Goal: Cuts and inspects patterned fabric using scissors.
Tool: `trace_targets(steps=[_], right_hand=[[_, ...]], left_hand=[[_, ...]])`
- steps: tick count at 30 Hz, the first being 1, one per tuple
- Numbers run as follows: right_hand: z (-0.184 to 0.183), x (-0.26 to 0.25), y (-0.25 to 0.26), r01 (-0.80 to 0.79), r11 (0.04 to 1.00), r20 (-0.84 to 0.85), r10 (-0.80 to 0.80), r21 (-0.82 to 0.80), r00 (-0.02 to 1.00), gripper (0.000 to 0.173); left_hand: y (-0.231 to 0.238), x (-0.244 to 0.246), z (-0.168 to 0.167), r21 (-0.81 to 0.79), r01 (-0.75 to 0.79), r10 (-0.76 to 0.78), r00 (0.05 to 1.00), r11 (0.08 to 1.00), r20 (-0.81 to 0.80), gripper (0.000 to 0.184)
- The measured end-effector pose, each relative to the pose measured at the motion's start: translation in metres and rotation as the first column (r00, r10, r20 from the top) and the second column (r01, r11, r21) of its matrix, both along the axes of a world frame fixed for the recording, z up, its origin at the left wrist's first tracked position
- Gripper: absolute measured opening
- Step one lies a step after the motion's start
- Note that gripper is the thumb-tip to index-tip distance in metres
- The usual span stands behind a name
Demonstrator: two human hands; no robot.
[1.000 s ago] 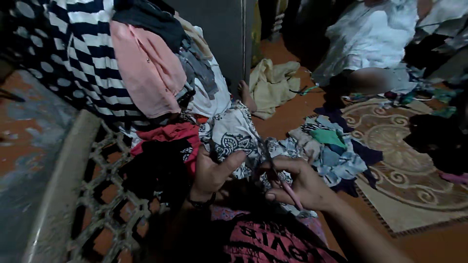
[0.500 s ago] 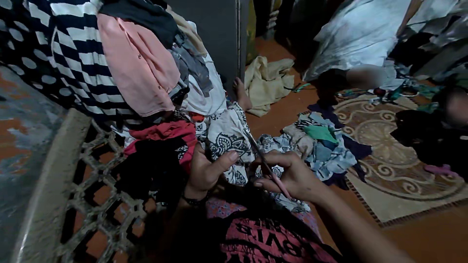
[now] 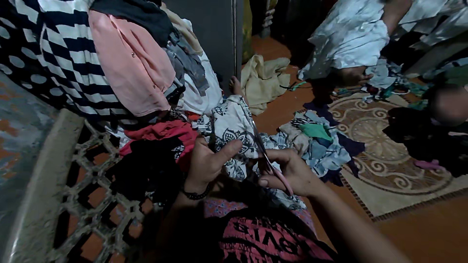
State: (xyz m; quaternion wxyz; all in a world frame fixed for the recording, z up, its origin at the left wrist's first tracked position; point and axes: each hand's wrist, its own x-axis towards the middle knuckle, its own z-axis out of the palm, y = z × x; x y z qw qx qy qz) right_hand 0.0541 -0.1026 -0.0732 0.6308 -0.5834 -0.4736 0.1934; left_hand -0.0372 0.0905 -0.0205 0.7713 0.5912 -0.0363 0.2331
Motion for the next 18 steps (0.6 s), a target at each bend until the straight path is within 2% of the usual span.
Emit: trace_targets(steps=[8,18], right_hand=[[0.0041,0.0068,0.0071,0.058,0.998,0.010,-0.059,0.021,0.998,0.035],[0.0066,0.0094,0.0086,0.109,0.994,0.063,-0.106,-0.033,0.992,0.033]], left_hand=[[0.0009,0.0079,-0.0014,0.018,-0.002,0.002,1.000,1.000,-0.011,0.022],[0.0025,0.0102,-0.0002,0.020,0.004,-0.004,1.000,1.000,-0.020,0.022]])
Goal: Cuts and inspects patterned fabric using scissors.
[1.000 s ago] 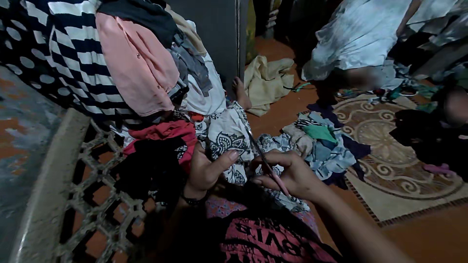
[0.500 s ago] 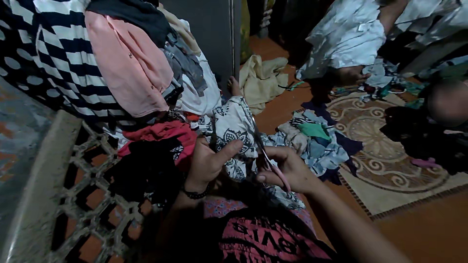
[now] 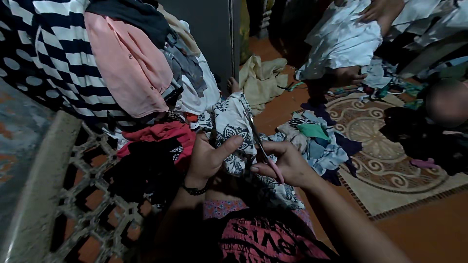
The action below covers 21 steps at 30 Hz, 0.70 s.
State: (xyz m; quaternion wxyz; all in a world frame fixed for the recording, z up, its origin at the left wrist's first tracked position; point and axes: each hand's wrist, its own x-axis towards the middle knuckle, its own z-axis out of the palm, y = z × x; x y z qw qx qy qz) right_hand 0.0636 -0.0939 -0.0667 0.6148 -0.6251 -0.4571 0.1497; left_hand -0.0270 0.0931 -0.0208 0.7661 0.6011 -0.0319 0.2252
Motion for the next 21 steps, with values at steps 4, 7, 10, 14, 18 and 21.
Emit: trace_targets(steps=[4,7,10,14,18,21], right_hand=[[0.0003,0.0004,-0.0006,0.010,1.000,-0.003,-0.010,-0.025,1.000,0.031],[-0.0005,-0.0002,-0.0016,0.008,0.999,-0.026,-0.009,-0.046,1.000,0.030],[-0.0037,-0.0009,-0.0026,-0.012,1.000,-0.039,0.012,-0.013,0.999,0.033],[-0.0045,-0.0003,-0.0025,-0.032,0.998,-0.060,0.035,0.053,0.998,0.032],[-0.0028,0.0005,-0.0038,-0.012,0.999,-0.047,0.014,0.036,0.999,0.033],[-0.0021,0.0009,-0.0045,0.001,1.000,-0.044,-0.001,0.005,0.999,0.031]], left_hand=[[0.0003,0.0004,-0.0002,0.003,0.012,-0.012,1.000,1.000,0.015,0.021],[0.0017,0.0017,0.0002,0.013,0.000,0.000,1.000,1.000,0.016,0.018],[0.0006,0.0029,0.0002,0.005,-0.020,0.020,1.000,1.000,0.017,0.023],[-0.0028,0.0022,-0.0035,0.004,0.026,-0.026,1.000,1.000,0.008,0.026],[-0.0026,0.0012,-0.0048,0.006,0.058,-0.058,0.998,0.998,0.010,0.025],[-0.0007,0.0006,-0.0051,0.016,0.064,-0.064,0.998,0.998,0.019,0.025]])
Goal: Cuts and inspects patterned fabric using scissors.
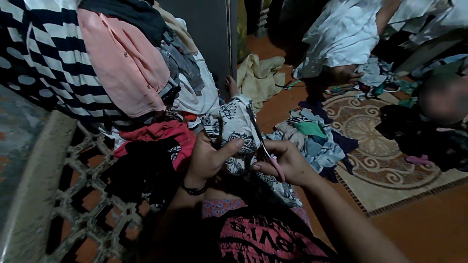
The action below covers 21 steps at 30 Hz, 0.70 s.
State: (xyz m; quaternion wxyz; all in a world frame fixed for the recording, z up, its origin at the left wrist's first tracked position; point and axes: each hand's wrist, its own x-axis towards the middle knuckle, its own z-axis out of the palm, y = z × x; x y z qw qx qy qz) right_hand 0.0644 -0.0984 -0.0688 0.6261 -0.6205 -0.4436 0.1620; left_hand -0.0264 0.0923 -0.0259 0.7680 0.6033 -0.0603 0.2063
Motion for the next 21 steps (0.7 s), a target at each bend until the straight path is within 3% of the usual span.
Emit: trace_targets(steps=[7,13,21], right_hand=[[-0.007,-0.002,-0.006,-0.031,0.999,0.014,0.031,-0.045,0.999,0.033],[-0.010,-0.002,-0.010,-0.067,0.998,-0.035,0.068,0.014,0.997,0.035],[-0.008,-0.002,-0.008,-0.039,0.999,-0.037,0.039,0.000,0.999,0.030]], left_hand=[[0.001,0.003,0.005,-0.057,-0.098,0.093,0.992,0.994,-0.085,0.027],[0.002,0.002,0.001,0.046,0.005,-0.002,0.998,0.999,-0.070,0.028],[0.001,0.001,0.000,0.081,0.025,-0.020,0.998,0.996,-0.066,0.027]])
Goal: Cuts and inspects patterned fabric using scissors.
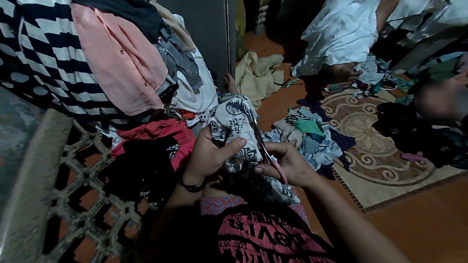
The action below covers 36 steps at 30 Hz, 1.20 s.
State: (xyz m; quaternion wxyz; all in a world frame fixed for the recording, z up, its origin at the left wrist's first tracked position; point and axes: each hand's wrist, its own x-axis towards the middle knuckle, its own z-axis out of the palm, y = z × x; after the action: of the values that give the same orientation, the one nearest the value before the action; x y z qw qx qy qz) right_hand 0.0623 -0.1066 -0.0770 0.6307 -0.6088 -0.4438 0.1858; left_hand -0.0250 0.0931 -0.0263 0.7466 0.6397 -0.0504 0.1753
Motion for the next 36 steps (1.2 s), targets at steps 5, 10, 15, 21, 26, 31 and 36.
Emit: trace_targets(steps=[5,10,15,21,26,31,36], right_hand=[[-0.004,-0.001,-0.002,0.004,0.999,0.019,-0.003,-0.038,1.000,0.028],[-0.005,-0.003,-0.003,-0.036,0.999,-0.043,0.036,0.012,0.998,0.030],[-0.004,-0.003,0.000,-0.010,1.000,-0.025,0.011,0.028,1.000,0.030],[-0.003,-0.002,0.001,0.022,1.000,-0.033,-0.022,-0.002,0.999,0.027],[-0.008,-0.003,0.001,0.019,1.000,-0.006,-0.020,-0.025,1.000,0.032],[-0.010,-0.002,-0.002,-0.013,1.000,-0.035,0.013,-0.014,0.999,0.041],[-0.009,-0.001,-0.001,0.007,1.000,-0.038,-0.008,-0.014,0.999,0.040]], left_hand=[[0.002,0.002,0.001,0.000,-0.062,0.062,0.998,0.998,-0.010,0.020],[0.000,0.003,0.000,0.013,-0.088,0.089,0.996,0.996,-0.027,0.023],[-0.003,0.003,0.000,0.032,-0.081,0.082,0.996,0.996,-0.044,0.024],[-0.002,0.002,-0.001,0.067,-0.062,0.065,0.997,0.996,-0.033,0.028],[0.000,0.003,-0.001,0.024,-0.099,0.100,0.994,0.995,-0.039,0.024],[0.001,0.004,0.002,0.088,-0.082,0.085,0.996,0.993,-0.037,0.030],[-0.002,0.004,0.001,0.131,-0.042,0.046,0.999,0.990,-0.028,0.044]])
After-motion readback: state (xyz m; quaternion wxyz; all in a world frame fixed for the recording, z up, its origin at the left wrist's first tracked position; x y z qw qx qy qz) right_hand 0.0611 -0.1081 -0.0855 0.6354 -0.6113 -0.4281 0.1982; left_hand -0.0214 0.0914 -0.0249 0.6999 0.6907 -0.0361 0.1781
